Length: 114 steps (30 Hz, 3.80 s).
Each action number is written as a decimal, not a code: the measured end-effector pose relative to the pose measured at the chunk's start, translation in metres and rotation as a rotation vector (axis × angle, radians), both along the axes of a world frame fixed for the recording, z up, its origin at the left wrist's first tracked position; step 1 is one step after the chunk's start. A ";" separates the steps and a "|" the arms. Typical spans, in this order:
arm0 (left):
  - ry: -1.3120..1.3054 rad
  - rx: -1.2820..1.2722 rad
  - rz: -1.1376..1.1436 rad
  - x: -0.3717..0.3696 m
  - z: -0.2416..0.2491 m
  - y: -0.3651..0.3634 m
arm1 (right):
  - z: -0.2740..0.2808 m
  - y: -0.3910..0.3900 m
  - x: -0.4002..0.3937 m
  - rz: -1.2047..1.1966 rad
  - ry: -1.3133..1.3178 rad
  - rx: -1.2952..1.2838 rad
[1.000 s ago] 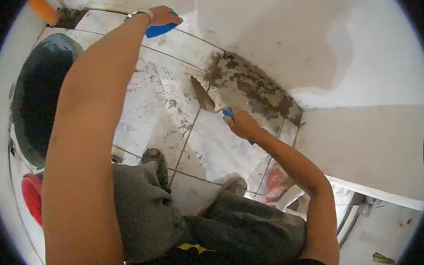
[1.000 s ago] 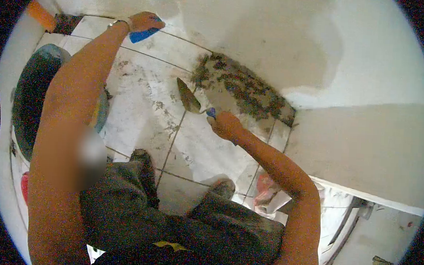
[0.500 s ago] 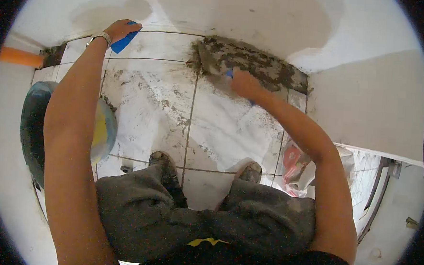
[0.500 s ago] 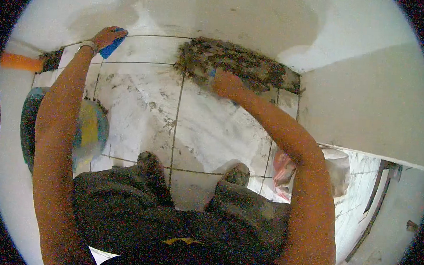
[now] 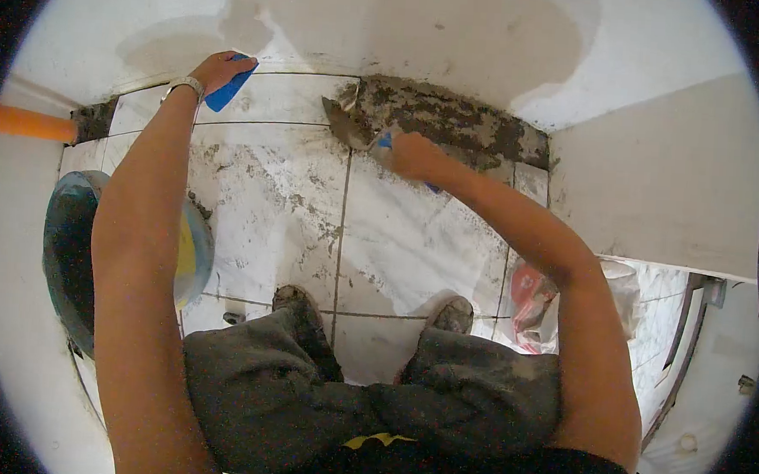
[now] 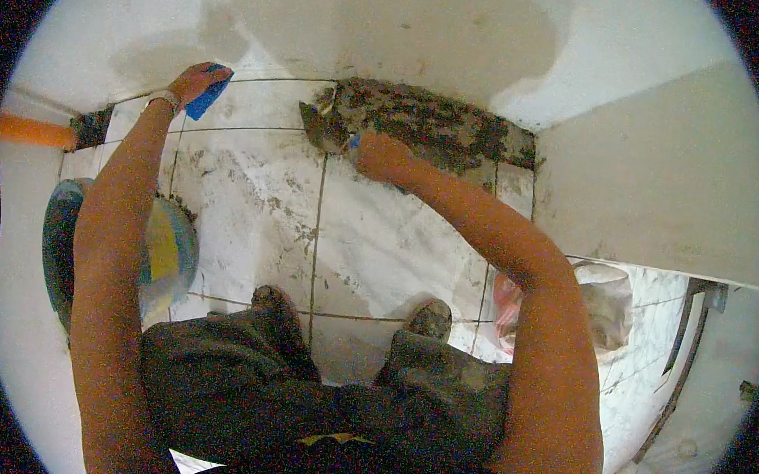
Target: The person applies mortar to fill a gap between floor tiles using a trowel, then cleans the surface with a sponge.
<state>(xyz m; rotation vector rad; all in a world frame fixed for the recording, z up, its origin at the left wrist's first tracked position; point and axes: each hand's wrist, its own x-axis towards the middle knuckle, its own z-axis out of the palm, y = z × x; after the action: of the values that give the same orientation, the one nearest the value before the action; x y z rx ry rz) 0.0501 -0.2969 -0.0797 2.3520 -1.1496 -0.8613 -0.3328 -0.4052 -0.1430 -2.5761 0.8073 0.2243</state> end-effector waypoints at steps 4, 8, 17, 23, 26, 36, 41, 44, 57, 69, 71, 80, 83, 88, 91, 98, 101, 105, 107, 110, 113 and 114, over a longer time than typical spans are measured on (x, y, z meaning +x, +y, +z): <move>0.042 -0.007 -0.005 0.009 -0.008 0.000 | 0.008 -0.029 0.003 0.394 0.156 -0.179; 0.031 -0.028 -0.011 0.011 -0.006 0.003 | -0.028 -0.021 0.003 0.070 0.057 -0.005; -0.021 -0.075 -0.088 0.023 -0.005 0.002 | -0.008 -0.034 -0.055 0.109 -0.073 -0.101; -0.041 0.060 0.070 0.011 -0.001 0.019 | -0.011 -0.024 -0.104 -0.278 -0.224 0.088; -0.111 0.090 -0.006 0.004 -0.001 0.006 | -0.018 -0.001 -0.104 0.052 0.049 0.009; -0.022 0.005 -0.031 0.021 0.009 0.014 | -0.012 0.013 -0.109 -0.071 0.148 0.058; 0.025 0.147 0.010 0.018 0.012 0.030 | 0.005 0.036 -0.104 -0.064 0.162 0.130; 0.087 0.114 0.041 -0.002 0.022 0.027 | 0.003 0.040 -0.118 -0.138 0.147 0.149; -0.036 0.081 -0.039 0.028 0.001 0.028 | -0.005 -0.006 -0.153 0.043 0.266 -0.039; 0.220 0.056 0.168 0.012 0.017 0.047 | -0.010 -0.012 -0.214 -0.250 0.328 0.015; 0.117 0.122 0.177 0.012 0.012 0.045 | 0.003 0.011 -0.212 -0.163 0.307 0.043; 0.262 0.014 0.223 0.003 0.022 0.035 | -0.040 -0.054 -0.271 -0.255 0.149 -0.153; 0.354 0.127 0.155 0.024 0.005 0.041 | -0.019 -0.076 -0.269 -0.278 0.248 -0.009; 0.043 -0.017 -0.143 0.061 -0.031 0.034 | 0.012 -0.076 -0.240 -0.301 0.094 -0.069; 0.095 -0.010 0.049 0.013 -0.002 0.020 | 0.006 -0.049 -0.206 -0.283 0.038 -0.227; 0.175 0.093 0.030 -0.008 0.012 0.000 | 0.019 0.033 -0.085 0.161 0.341 0.004; 0.194 0.042 0.050 -0.014 0.014 0.002 | 0.004 0.016 -0.075 0.090 0.235 0.028; 0.162 0.084 0.043 0.007 0.014 0.015 | 0.006 -0.012 -0.098 -0.172 0.106 -0.091; 0.146 0.016 0.087 0.011 0.007 0.027 | 0.007 0.000 -0.124 0.039 0.254 -0.035; 0.316 -0.068 0.164 0.010 0.006 0.042 | 0.019 0.036 -0.157 -0.028 0.334 0.086; 0.309 0.021 0.174 0.017 0.003 0.042 | 0.007 0.027 -0.207 -0.189 0.311 0.104; 0.325 0.043 0.165 0.015 0.007 0.043 | -0.002 0.014 -0.226 -0.274 0.298 0.079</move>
<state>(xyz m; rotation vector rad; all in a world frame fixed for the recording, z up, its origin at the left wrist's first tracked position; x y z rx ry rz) 0.0648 -0.2537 -0.0727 2.1965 -0.8014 -1.1637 -0.5588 -0.3917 -0.1448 -2.3560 1.2198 0.5508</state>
